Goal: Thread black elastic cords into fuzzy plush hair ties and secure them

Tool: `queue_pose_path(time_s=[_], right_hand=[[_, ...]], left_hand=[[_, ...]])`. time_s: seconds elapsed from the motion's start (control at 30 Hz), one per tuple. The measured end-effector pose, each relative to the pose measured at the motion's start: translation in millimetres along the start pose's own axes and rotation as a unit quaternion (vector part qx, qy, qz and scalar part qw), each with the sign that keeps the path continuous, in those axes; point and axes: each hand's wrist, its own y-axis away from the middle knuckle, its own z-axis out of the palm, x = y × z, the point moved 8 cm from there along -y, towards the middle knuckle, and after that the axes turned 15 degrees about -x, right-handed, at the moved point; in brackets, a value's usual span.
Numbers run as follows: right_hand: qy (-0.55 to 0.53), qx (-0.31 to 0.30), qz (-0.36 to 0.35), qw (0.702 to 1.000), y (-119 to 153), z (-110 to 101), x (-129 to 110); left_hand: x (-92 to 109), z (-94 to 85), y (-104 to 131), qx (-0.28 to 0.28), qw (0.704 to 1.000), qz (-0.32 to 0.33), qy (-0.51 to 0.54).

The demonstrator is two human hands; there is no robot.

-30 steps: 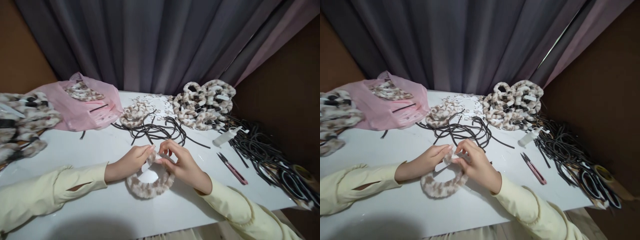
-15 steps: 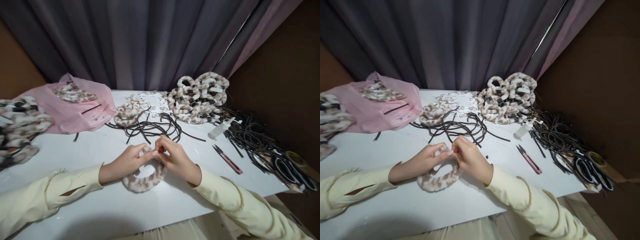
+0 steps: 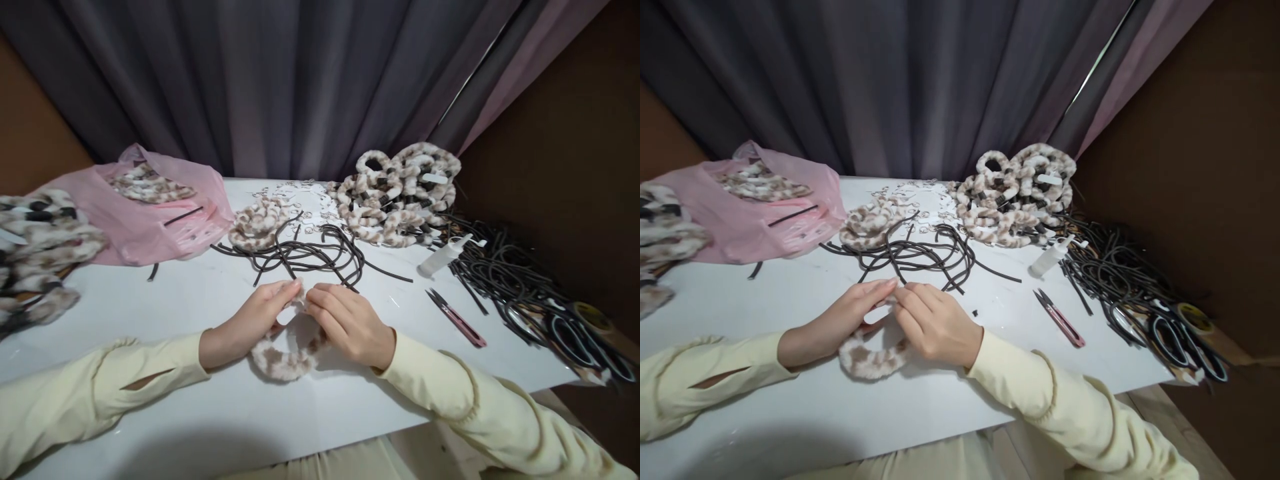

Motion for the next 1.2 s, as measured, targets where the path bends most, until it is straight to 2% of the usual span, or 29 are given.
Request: queue_pose_path(time_s=[0.13,0.23,0.33,0.43,0.57,0.7,0.87,1.03,1.13,1.2], right_hand=[[-0.032,-0.008,0.014,0.999,1.2,5.4,2.4],[-0.147,0.003,0.084,0.986,4.3,10.0,14.9],[-0.276,0.028,0.185,0.943,10.9,14.1,33.4],[-0.323,0.043,0.266,0.907,16.9,14.6,46.8],[-0.369,0.047,0.311,0.875,19.7,18.0,55.2],[-0.45,0.03,0.336,0.827,21.8,32.1,60.5],[-0.55,0.013,0.388,0.74,29.2,53.3,67.2],[-0.619,0.012,0.428,0.658,33.3,62.8,67.3],[-0.694,-0.007,0.439,0.57,35.4,72.4,63.5],[-0.745,-0.044,0.431,0.508,36.0,81.3,57.6]], left_hand=[[-5.8,1.5,0.2,0.012,0.997,-0.005,0.077],[-7.6,4.4,-0.8,0.007,0.996,-0.011,0.093],[-3.4,5.5,-0.4,0.005,0.997,-0.011,0.075],[1.2,4.6,1.0,0.005,0.999,-0.02,0.041],[5.1,5.1,0.5,-0.012,1.0,-0.025,-0.006],[6.8,7.7,-0.4,-0.03,0.998,-0.025,-0.041],[8.0,7.1,0.3,-0.024,0.997,-0.017,-0.068],[5.6,6.6,0.3,-0.026,0.992,0.018,-0.12],[13.4,6.2,5.5,-0.007,0.975,0.084,-0.206],[24.2,10.8,12.2,-0.01,0.943,0.148,-0.298]])
